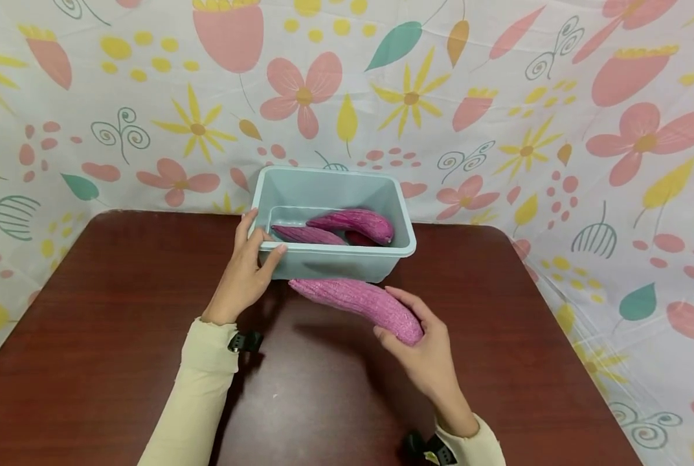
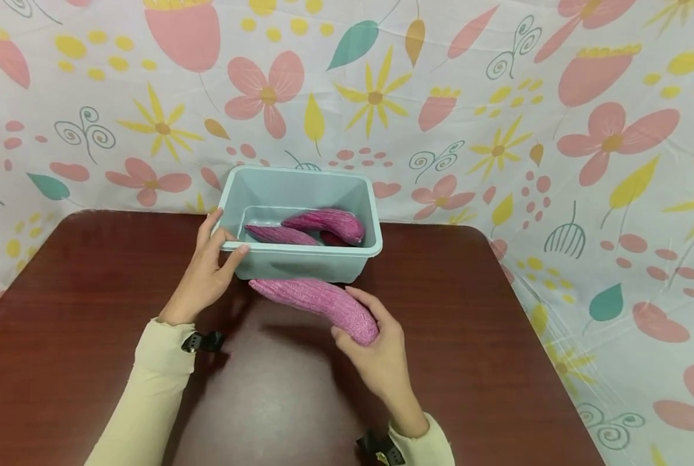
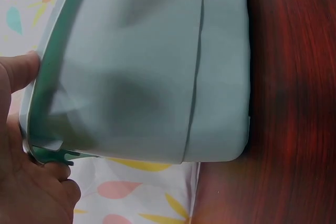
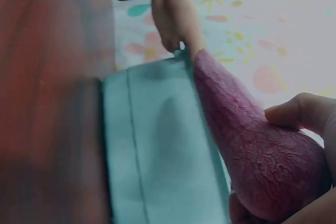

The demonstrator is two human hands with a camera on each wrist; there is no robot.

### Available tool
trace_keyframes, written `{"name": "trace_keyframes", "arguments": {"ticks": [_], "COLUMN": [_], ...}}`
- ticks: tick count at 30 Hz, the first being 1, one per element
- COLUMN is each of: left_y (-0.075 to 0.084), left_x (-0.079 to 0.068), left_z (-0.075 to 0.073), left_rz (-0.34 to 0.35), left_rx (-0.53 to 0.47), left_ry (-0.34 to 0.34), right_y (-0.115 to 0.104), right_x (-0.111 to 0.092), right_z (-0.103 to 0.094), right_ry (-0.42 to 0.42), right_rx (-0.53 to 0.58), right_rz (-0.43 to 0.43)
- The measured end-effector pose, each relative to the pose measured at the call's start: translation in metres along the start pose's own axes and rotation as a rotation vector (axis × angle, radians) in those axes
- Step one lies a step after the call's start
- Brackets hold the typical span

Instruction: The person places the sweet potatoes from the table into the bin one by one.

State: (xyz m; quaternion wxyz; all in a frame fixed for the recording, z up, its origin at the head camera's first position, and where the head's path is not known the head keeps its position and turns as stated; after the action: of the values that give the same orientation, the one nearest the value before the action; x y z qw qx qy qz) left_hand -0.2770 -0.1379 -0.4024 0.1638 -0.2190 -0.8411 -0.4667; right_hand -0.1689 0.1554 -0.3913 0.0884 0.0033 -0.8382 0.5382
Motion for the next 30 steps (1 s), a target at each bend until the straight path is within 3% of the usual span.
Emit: {"name": "trace_keyframes", "arguments": {"ticks": [5, 12, 19, 30], "left_y": [-0.002, 0.001, -0.004, -0.001], "left_x": [-0.002, 0.007, 0.001, 0.002], "left_z": [0.003, 0.004, 0.0, 0.0], "left_rz": [-0.012, 0.012, -0.019, -0.012], "left_rx": [0.003, 0.005, 0.013, 0.012], "left_ry": [-0.007, -0.012, -0.002, 0.011], "right_y": [-0.015, -0.042, -0.05, -0.041], "right_x": [0.012, 0.046, 0.092, 0.152], "right_z": [-0.008, -0.025, -0.009, 0.022], "right_ry": [0.031, 0.118, 0.071, 0.025], "right_rx": [0.05, 0.137, 0.188, 0.215], "right_rz": [-0.048, -0.14, -0.157, -0.074]}}
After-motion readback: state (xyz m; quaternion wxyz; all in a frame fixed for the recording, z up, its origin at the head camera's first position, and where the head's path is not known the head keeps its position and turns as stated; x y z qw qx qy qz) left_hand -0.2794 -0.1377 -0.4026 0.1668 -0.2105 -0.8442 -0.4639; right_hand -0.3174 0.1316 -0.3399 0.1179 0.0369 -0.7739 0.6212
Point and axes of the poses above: each hand's wrist, its own x-axis towards the middle knuckle, its own z-axis out of the palm, y = z × x, the point moved 6 cm from there along x, towards the middle knuckle, and after that the axes turned 8 degrees about z, right-handed, at the moved point
